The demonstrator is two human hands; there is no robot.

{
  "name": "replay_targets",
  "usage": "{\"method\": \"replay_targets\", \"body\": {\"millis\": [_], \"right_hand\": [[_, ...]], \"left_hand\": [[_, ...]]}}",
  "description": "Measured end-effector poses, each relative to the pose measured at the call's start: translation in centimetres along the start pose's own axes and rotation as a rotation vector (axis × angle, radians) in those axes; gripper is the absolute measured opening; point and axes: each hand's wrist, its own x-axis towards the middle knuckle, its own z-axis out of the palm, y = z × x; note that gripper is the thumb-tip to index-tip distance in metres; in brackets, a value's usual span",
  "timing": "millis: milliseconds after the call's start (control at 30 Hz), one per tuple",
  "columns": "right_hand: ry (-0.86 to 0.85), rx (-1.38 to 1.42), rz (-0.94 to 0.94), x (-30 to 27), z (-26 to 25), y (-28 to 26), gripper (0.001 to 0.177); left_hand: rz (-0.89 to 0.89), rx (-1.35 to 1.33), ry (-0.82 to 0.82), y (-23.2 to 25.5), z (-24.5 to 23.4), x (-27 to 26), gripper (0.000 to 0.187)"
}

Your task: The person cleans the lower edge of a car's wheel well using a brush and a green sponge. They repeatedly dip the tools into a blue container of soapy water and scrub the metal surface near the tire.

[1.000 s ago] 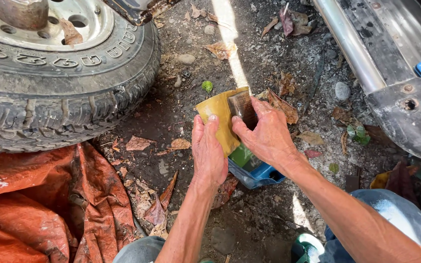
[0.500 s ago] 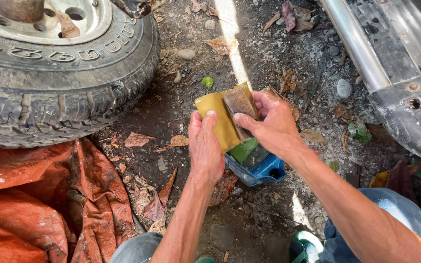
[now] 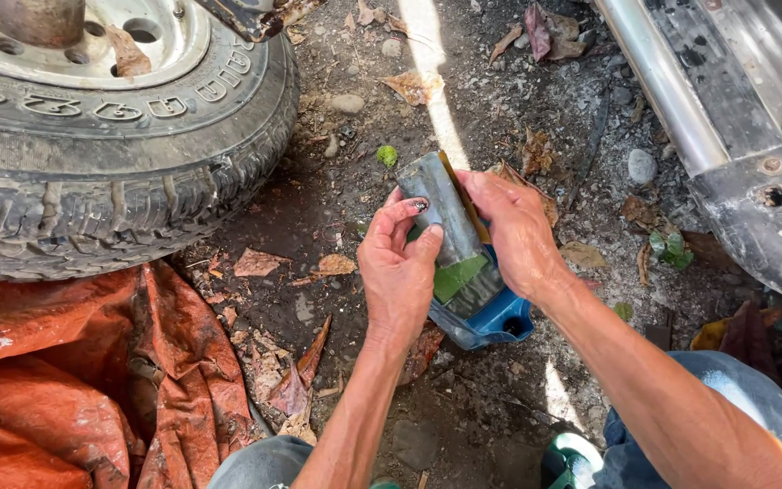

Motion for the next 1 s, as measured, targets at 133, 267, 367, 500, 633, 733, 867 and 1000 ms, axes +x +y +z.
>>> {"method": "replay_targets", "body": {"millis": [133,267,367,500,633,733,867,1000], "right_hand": [[-0.13,-0.117,-0.035,0.2,-0.7,0.3,0.058],[-0.12,-0.063,-0.121,0.3,-0.9,0.3,0.05],[-0.067,0.101,-0.128,-0.1,-0.2,0.1,0.057],[-0.081,0.329,0.135,0.5,-0.4,0.8,0.042],[-0.137,0.29,0.171,0.0,0.2,0.5,0.026],[-0.091,0.381,0.213,-1.0,0.9,-1.5,0.024],[-0.042,0.702,0.252,0.4,-0.5,-1.4,0.023],[-0.192,0.925,0.219,1.0,-2.2,-1.5,0.038]], "left_hand": [[0.077,-0.017,0.031,-0.8,-0.4,0.4,0.033],[0.054,-0.059,0.009,-1.6,-0.6,0.7,0.041],[0.056,-0.123,-0.003,-2.0,-0.9,1.1,0.044],[0.025,-0.209,-0.045,-0.9,-0.8,1.0,0.045],[0.023,-0.112,0.065,0.4,-0.8,0.9,0.026],[0.07,0.094,0.233,-0.1,-1.6,1.6,0.013],[0.208,0.36,0.297,1.2,-1.7,1.4,0.037],[0.106,0.211,0.188,1.3,-1.0,0.8,0.047]]}}
